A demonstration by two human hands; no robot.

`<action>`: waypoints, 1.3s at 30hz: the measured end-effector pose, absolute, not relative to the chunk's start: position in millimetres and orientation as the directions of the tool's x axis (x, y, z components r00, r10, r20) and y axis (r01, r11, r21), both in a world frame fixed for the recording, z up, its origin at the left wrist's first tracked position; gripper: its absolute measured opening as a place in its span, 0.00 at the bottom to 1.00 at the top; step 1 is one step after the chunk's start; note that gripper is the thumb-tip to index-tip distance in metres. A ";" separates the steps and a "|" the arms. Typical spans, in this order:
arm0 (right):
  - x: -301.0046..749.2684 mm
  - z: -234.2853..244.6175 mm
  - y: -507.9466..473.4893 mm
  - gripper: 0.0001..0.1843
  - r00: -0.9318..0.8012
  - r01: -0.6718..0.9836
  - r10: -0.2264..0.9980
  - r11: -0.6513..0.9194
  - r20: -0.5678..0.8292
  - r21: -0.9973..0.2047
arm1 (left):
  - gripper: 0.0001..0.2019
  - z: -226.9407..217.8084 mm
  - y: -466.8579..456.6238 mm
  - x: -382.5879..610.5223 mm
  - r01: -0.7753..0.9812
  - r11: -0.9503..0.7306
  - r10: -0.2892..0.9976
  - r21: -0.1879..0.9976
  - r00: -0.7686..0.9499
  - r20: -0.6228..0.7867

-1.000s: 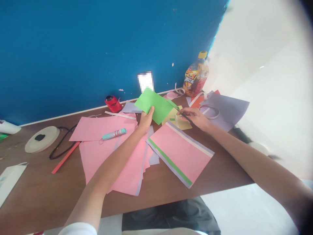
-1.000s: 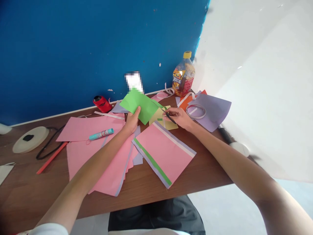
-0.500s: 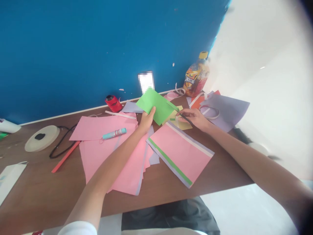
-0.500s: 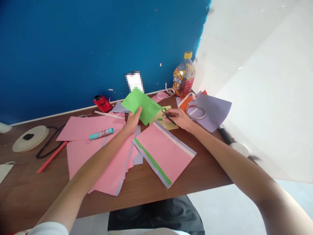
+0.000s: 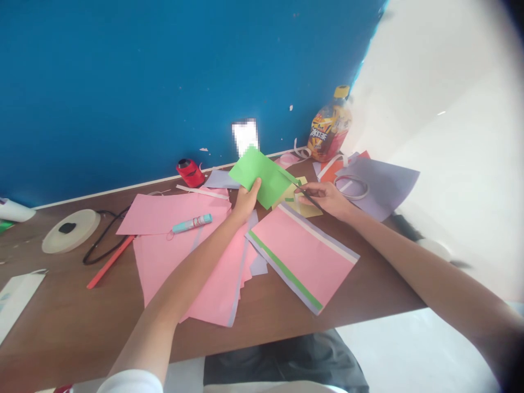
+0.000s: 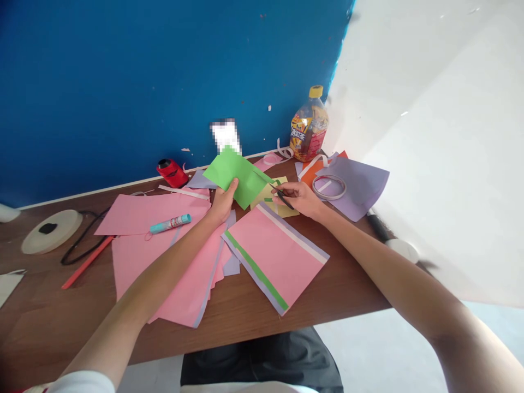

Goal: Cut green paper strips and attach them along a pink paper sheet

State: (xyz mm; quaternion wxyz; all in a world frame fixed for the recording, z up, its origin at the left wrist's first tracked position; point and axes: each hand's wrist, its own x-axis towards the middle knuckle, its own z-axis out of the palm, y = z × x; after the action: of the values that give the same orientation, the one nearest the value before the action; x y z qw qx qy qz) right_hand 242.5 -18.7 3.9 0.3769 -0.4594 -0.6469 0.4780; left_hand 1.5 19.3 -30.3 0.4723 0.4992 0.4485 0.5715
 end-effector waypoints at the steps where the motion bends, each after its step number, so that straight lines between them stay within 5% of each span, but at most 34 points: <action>1: 242.5 4.3 -19.0 0.24 -0.291 0.233 0.955 0.120 0.048 -0.965 | 0.26 -30.2 19.3 1.4 -0.090 -0.155 0.987 0.984 -0.051 0.151; 39: 244.8 5.8 -20.0 0.27 -0.276 0.299 0.961 0.116 0.031 -0.947 | 0.27 -31.6 20.2 0.6 -0.091 -0.157 0.985 0.983 -0.086 0.149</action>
State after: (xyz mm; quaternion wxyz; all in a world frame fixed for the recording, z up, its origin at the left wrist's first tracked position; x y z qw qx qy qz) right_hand 244.8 -20.0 5.8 0.3608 -0.4816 -0.6541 0.4583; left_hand 0.6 20.2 -31.6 0.4638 0.4921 0.4543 0.5800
